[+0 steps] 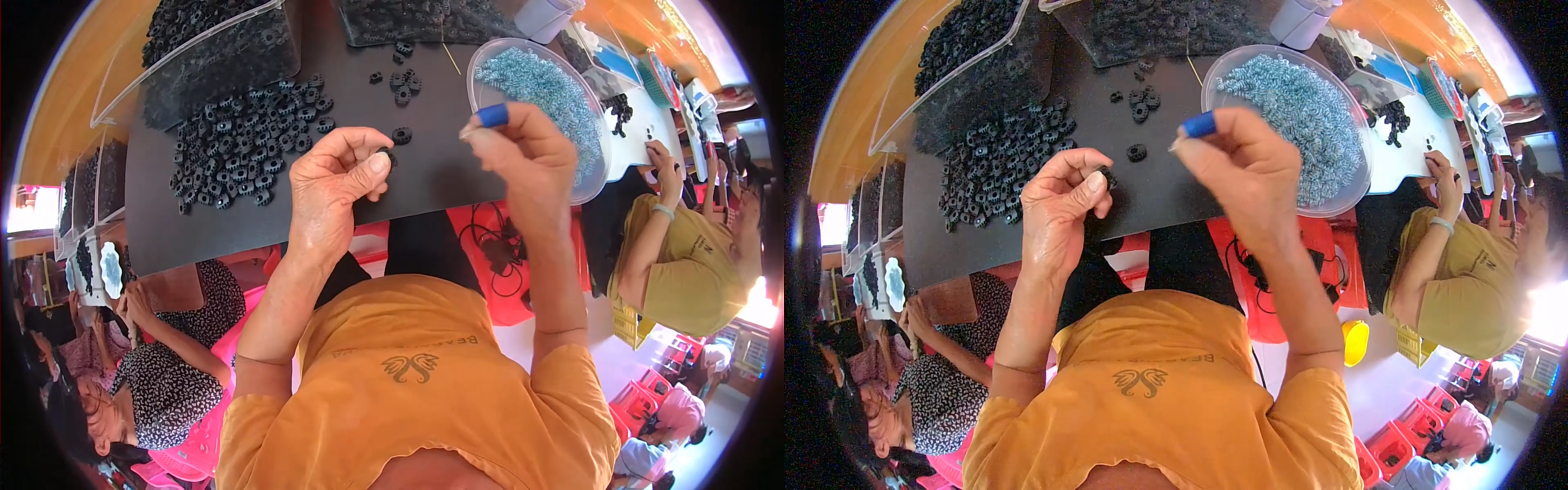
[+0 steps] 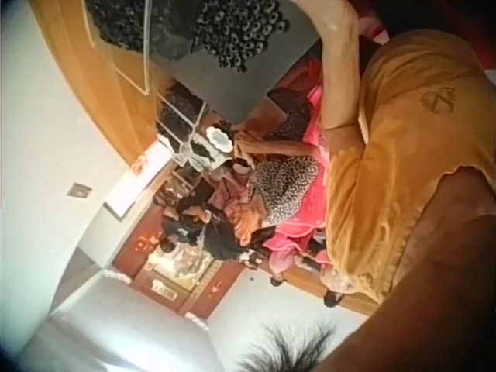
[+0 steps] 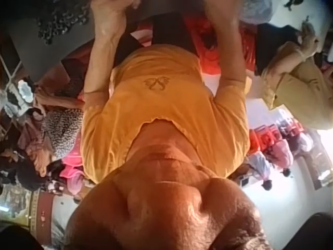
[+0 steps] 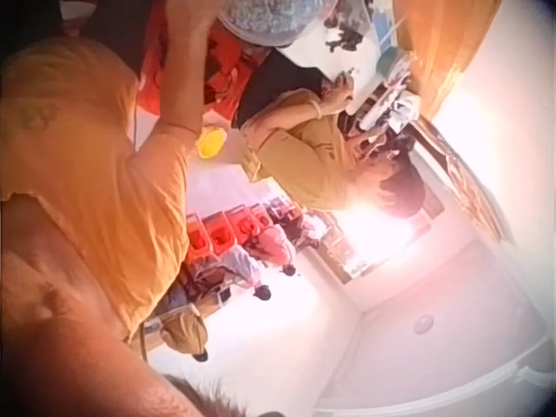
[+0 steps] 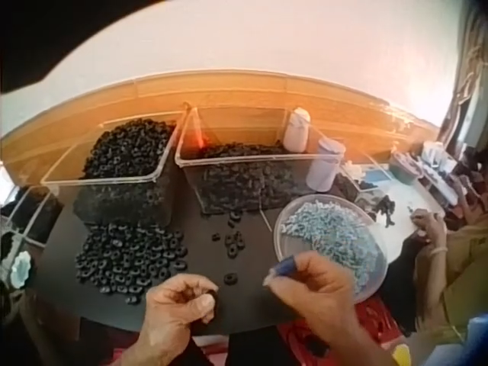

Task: Assembling small black plastic circular components with blue plastic inserts at a workshop table.

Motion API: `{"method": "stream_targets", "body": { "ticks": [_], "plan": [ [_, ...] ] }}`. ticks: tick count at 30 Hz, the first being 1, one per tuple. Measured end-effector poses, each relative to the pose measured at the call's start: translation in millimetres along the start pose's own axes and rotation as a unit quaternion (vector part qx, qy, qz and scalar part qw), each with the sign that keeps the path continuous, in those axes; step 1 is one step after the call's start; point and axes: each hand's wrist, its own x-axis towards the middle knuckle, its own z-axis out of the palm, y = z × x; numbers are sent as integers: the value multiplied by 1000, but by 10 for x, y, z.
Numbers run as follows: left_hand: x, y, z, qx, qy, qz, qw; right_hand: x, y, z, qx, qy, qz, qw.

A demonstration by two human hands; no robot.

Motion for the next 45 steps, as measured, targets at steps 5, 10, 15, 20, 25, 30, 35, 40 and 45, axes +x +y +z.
{"method": "stream_targets", "body": {
  "ticks": [5, 10, 15, 20, 25, 30, 35, 40, 45],
  "plan": [
    [-31, -24, 10, -150, 19, -96, 984, -193, 178, 277, 70, -37, 1, 997],
    [-90, -54, 53, -164, 12, -95, 982, -236, 277, 352, 23, -30, -48, 998],
    [-117, -84, 79, -187, 23, -95, 978, -232, 318, 393, -77, -14, -156, 985],
    [-137, -99, 148, -149, 46, -70, 985, -179, 303, 376, -220, -4, -276, 936],
    [-150, -106, 153, -124, 42, -59, 990, -118, 230, 365, -304, -28, -365, 879],
    [-148, -91, 197, -131, 44, -54, 989, -117, 212, 385, -319, -45, -365, 873],
    [-159, -124, 202, -148, 40, -54, 987, -142, 229, 500, -329, -29, -377, 865],
    [-86, -163, 106, -118, 37, -21, 992, -45, 301, 528, -277, -34, -305, 910],
    [-19, -164, 21, -95, 61, -30, 993, 451, 407, 563, -355, 60, -206, 910]
  ]
}}
